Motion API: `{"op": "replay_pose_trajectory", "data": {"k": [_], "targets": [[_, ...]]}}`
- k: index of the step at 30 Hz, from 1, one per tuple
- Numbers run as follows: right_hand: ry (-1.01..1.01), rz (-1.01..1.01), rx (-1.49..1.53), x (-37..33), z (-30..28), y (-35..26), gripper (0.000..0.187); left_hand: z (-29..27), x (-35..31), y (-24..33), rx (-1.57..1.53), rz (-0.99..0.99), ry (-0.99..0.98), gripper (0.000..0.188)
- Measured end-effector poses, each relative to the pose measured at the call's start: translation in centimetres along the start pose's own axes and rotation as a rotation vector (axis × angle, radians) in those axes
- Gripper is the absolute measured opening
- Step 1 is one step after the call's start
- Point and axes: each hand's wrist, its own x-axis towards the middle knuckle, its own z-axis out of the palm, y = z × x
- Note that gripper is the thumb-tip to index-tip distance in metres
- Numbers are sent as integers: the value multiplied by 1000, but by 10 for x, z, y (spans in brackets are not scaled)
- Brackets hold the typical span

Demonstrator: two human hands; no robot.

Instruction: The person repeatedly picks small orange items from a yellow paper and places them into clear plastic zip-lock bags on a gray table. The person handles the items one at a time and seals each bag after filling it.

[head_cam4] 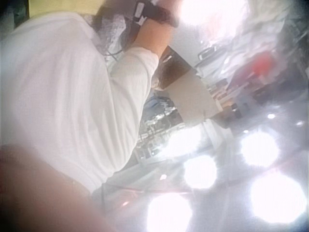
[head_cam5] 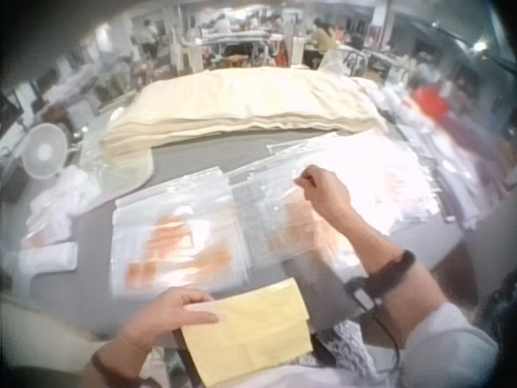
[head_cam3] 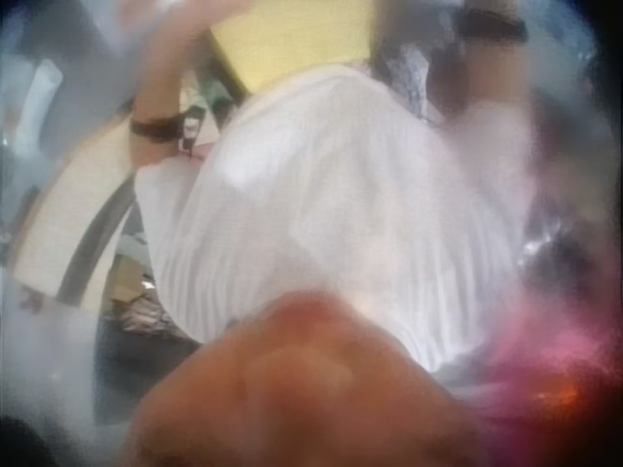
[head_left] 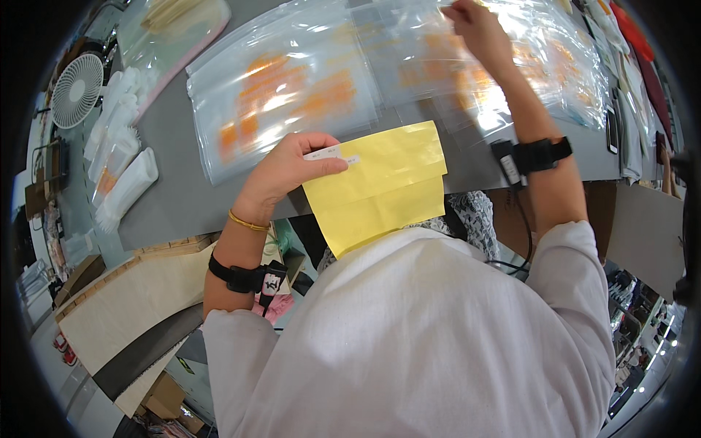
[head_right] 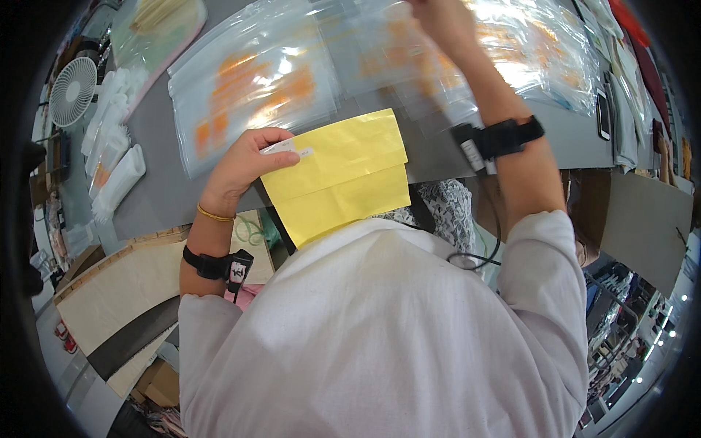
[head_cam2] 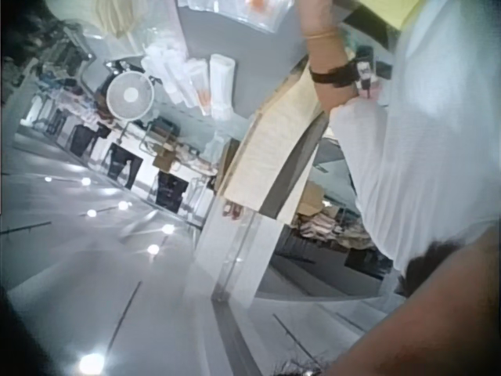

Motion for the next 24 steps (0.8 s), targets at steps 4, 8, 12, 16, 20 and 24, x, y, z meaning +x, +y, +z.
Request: {"op": "replay_pose_trajectory", "data": {"k": [4,8,12,16,20,24], "targets": [[305,-97,-431,22,-46,47,35,-1,6,0,-27,-15,-89,23],[419,-515,-164,-20,-43,2,21,8,22,11,-41,-30,-11,28],[-25,-729,132,-124,0,-59,25,21,33,24,-158,-13,41,30],[-72,-546,220,-150,13,-81,19,28,36,32,-144,35,31,28],[-177,-382,368,-149,9,-86,14,29,33,28,-74,106,23,28],[-198,-392,359,-163,14,-94,11,29,28,14,-123,101,37,27]]}}
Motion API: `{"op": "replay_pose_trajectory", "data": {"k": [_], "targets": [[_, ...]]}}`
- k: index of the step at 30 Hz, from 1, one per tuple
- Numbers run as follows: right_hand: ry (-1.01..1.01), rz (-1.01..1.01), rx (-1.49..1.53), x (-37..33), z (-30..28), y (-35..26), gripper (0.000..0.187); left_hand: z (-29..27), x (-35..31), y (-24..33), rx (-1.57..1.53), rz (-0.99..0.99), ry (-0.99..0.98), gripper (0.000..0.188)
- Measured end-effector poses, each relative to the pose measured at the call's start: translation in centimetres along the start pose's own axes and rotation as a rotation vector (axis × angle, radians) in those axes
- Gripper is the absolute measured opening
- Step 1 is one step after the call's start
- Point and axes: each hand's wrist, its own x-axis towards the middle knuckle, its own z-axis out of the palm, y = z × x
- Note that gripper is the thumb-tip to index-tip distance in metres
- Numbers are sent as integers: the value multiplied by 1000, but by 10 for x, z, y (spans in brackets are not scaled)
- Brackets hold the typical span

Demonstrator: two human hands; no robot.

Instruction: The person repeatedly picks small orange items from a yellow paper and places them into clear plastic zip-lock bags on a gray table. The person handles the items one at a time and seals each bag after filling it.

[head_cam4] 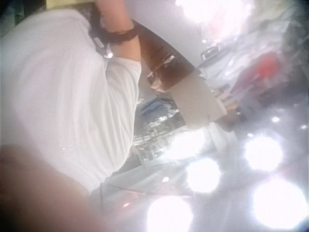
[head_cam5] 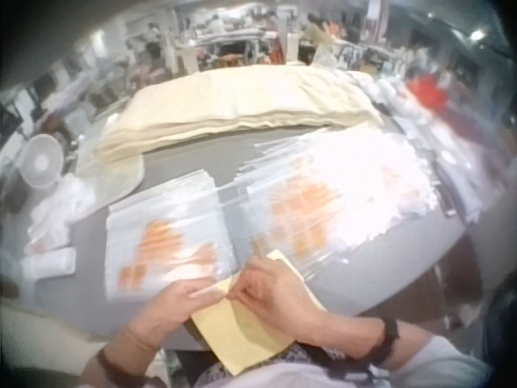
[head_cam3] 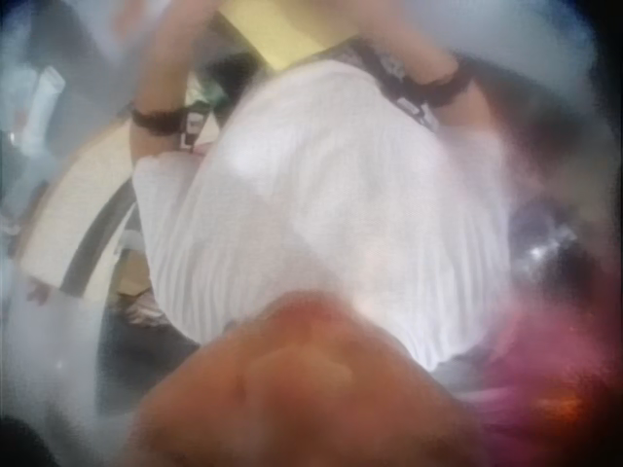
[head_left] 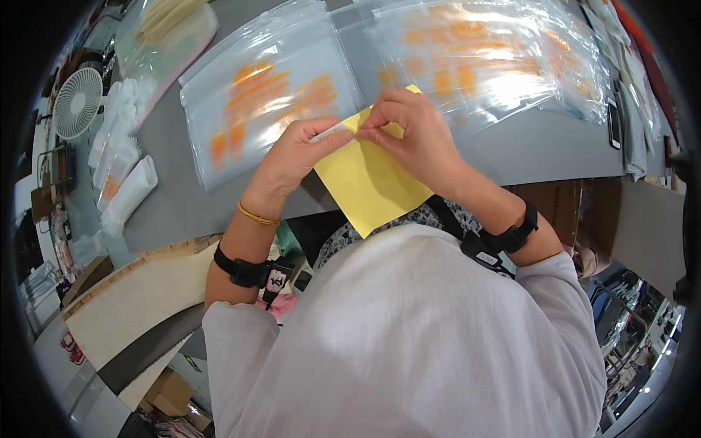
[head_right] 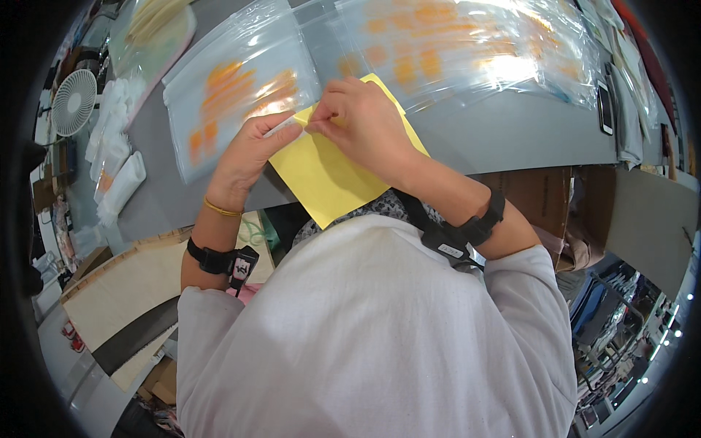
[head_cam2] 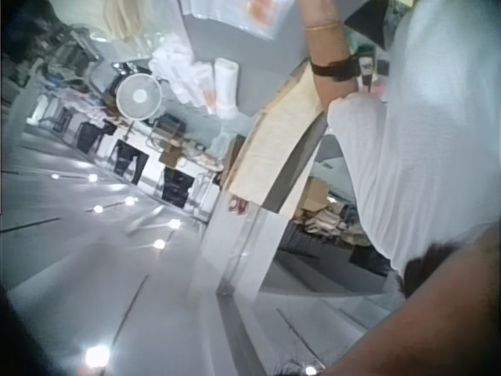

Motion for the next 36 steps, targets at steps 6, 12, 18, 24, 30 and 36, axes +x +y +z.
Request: {"op": "replay_pose_trajectory", "data": {"k": [6,12,18,24,30,36], "targets": [[79,-110,-16,3,-6,-6,10,-18,-17,-5,645,271,71,23],[-8,222,109,67,8,36,16,-19,-6,2,1174,874,170,15],[-70,223,-115,74,41,59,16,-22,3,-9,1186,791,141,12],[-22,193,-102,72,43,59,16,-20,5,-6,1230,735,165,13],[13,84,-464,62,41,42,23,-19,6,-4,1254,740,134,12],[140,74,-564,76,41,58,35,-17,6,-5,1277,728,130,13]]}}
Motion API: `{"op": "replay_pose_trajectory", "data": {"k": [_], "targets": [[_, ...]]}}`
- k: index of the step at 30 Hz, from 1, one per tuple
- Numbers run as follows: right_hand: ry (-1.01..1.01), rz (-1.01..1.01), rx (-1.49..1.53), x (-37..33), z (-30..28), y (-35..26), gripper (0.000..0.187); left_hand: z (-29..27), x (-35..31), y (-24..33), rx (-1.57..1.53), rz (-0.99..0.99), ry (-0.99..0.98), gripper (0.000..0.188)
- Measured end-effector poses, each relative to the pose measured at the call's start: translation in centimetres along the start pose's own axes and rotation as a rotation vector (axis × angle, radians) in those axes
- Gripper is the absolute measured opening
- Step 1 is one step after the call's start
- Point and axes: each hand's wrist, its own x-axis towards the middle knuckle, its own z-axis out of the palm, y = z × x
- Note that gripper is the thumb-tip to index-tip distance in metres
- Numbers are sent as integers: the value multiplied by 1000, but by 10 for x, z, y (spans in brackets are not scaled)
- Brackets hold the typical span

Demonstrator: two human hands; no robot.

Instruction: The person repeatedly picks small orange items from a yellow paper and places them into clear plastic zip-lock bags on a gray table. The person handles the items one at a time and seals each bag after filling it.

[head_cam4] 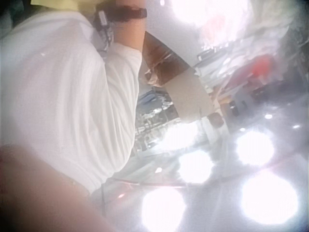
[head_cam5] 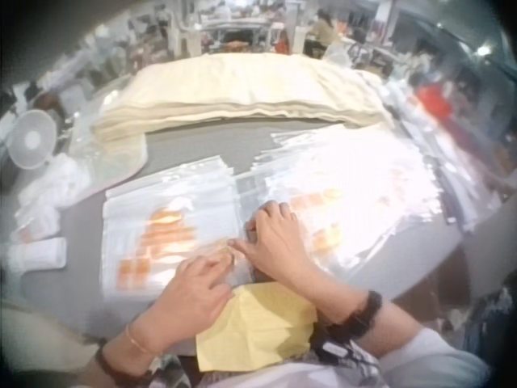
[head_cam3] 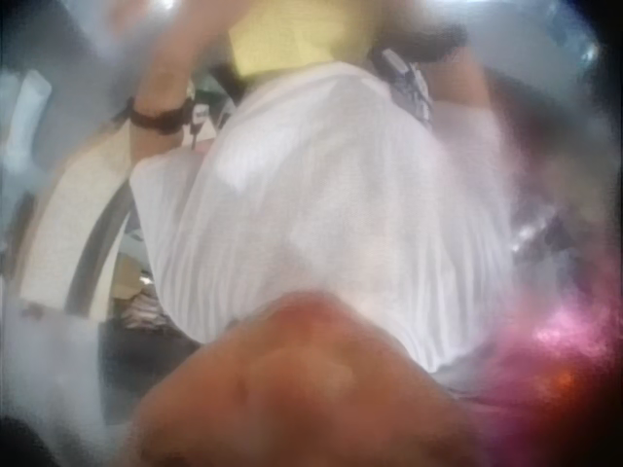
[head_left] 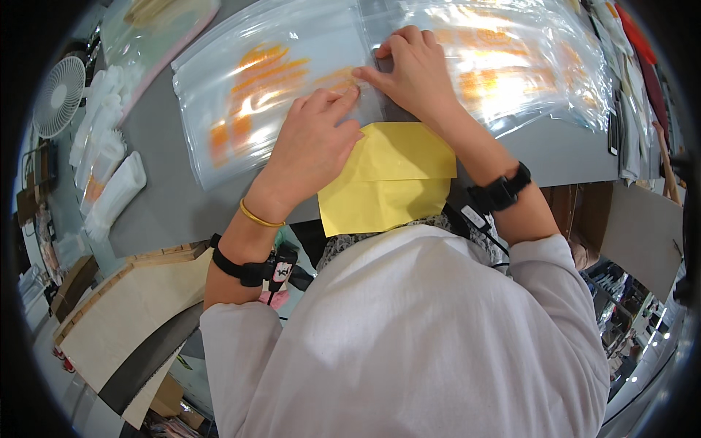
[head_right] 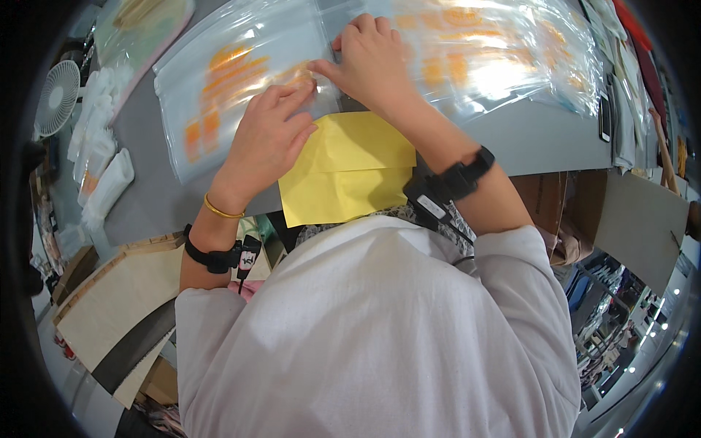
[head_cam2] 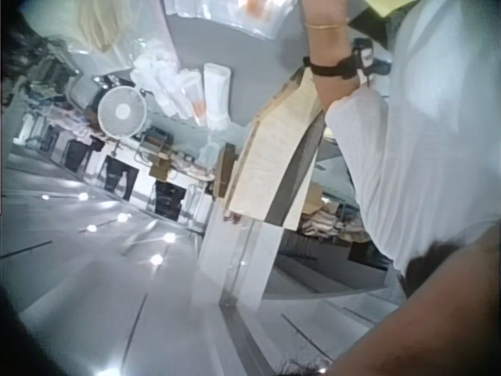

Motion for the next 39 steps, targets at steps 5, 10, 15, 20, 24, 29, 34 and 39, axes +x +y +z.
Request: {"op": "replay_pose_trajectory", "data": {"k": [5,10,15,20,24,29,34,39], "targets": [[-157,123,212,17,15,7,35,-8,-4,0,-87,-16,32,13],[-253,213,499,13,11,23,33,-7,-16,8,-31,-15,-1,12],[-139,369,458,19,-14,99,40,-8,-14,11,-107,-112,-12,14],[370,16,-406,32,-77,159,30,-18,-5,12,-490,-607,-156,19],[140,-14,295,-11,-79,82,25,-16,9,10,-796,-858,-223,26],[30,-324,478,-64,-57,-11,28,-20,3,16,-1160,-805,-268,32],[108,-361,473,-69,-58,-29,23,-16,-13,13,-1381,-792,-254,41],[155,-413,399,-76,-44,-35,18,-1,-29,11,-1483,-835,-166,39]]}}
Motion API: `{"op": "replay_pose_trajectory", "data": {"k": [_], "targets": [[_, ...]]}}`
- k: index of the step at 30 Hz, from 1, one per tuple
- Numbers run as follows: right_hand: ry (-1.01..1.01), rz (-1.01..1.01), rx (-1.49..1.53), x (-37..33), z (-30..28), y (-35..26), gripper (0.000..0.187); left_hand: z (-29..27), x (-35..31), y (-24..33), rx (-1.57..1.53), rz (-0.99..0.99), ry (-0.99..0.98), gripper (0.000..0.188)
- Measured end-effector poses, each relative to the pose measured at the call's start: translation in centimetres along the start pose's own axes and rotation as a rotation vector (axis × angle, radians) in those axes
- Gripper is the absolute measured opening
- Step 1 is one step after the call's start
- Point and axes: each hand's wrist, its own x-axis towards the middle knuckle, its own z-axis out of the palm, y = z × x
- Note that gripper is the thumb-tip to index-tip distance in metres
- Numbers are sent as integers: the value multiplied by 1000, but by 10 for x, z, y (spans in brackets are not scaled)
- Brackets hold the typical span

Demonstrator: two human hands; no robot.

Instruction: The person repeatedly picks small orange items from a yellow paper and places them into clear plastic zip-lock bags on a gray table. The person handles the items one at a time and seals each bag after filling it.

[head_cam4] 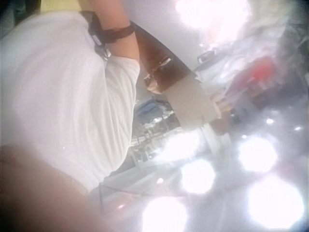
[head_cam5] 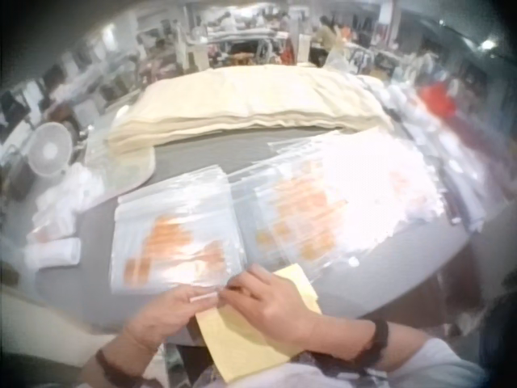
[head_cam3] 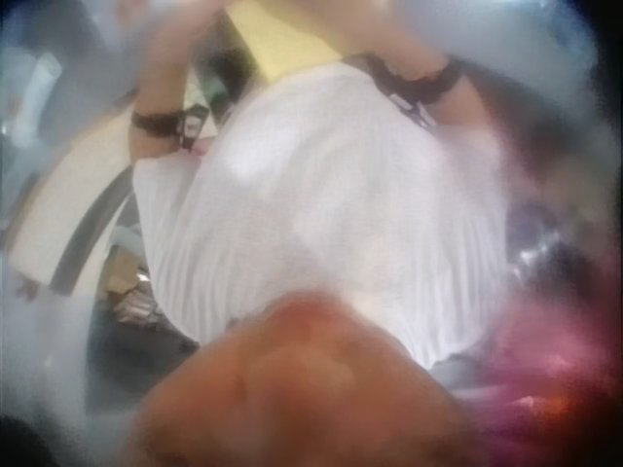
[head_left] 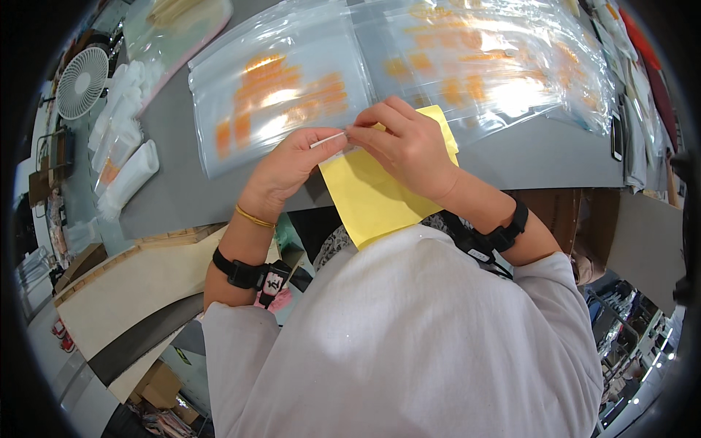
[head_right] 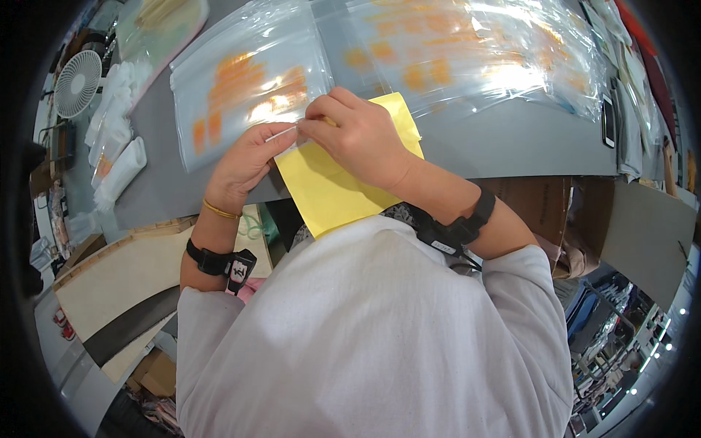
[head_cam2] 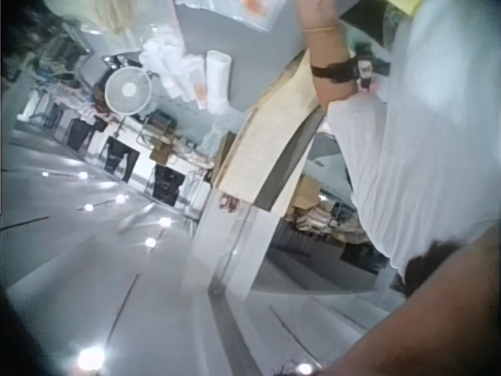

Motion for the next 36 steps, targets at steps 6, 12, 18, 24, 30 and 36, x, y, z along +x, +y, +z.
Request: {"op": "replay_pose_trajectory", "data": {"k": [6,12,18,24,30,36], "targets": [[-99,359,279,6,-5,-10,8,-2,-1,-3,117,46,18,34],[-194,696,339,47,-10,43,19,-7,3,11,1445,933,283,18],[-308,729,418,46,29,73,19,-5,18,-4,1546,934,274,20],[-287,717,396,42,34,79,18,-6,23,-7,1541,963,332,15],[-231,567,121,40,40,70,15,2,19,6,1551,897,324,12],[-266,397,-131,38,36,61,23,6,22,10,1533,813,329,19]]}}
